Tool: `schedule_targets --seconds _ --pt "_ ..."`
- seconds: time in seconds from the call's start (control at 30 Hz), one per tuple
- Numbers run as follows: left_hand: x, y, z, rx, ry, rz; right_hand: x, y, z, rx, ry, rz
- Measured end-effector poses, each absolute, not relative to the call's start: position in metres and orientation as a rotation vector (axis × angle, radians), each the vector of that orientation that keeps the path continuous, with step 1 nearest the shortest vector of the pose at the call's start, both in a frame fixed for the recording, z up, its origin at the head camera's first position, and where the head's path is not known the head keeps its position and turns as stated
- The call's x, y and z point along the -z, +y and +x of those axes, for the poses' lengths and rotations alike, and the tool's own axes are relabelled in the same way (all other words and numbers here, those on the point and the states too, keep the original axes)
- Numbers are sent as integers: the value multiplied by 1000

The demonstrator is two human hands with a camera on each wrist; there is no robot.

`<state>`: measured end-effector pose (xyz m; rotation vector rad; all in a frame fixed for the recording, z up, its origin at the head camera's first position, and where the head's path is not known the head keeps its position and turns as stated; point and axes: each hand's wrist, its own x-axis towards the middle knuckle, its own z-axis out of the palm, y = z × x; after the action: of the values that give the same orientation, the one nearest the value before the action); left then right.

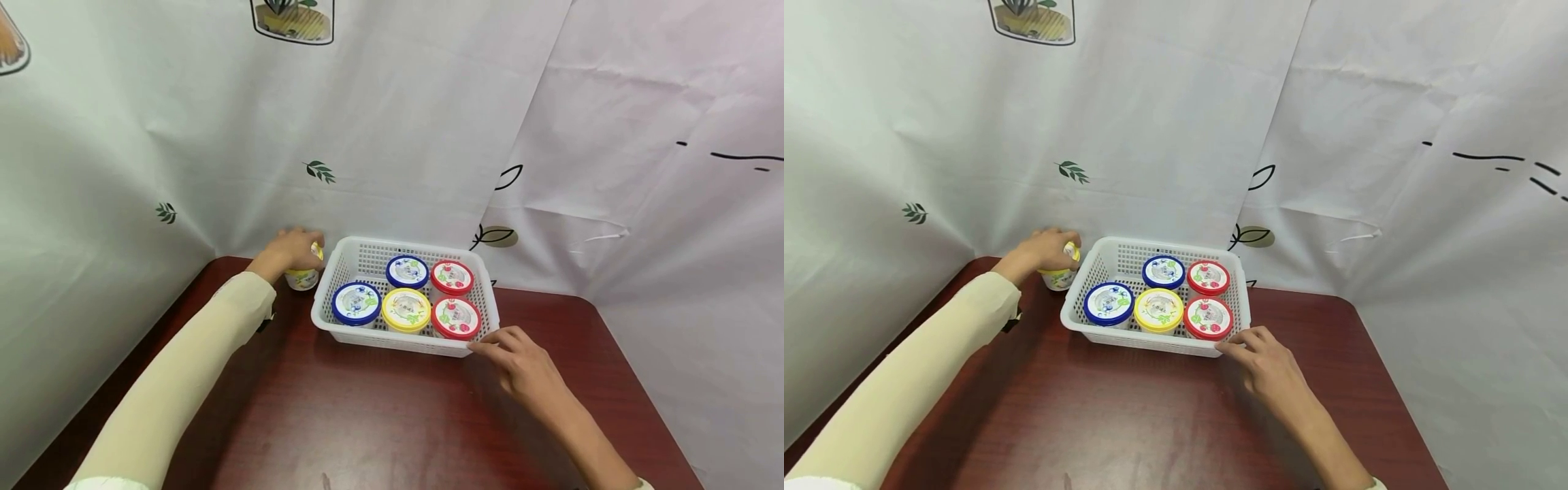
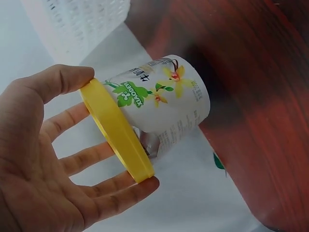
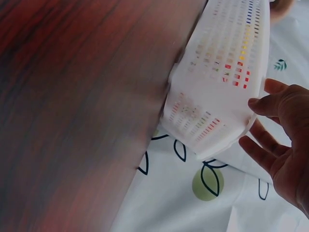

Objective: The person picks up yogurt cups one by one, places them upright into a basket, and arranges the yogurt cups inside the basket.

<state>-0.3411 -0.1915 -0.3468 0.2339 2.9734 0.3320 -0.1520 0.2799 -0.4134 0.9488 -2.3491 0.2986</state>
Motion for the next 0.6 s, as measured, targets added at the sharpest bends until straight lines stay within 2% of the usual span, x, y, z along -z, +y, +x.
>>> schedule_targets --seconds 0.6 --pt "322 -181 -337 -393 3086 273 413 279 -151 -288 -2357 949"
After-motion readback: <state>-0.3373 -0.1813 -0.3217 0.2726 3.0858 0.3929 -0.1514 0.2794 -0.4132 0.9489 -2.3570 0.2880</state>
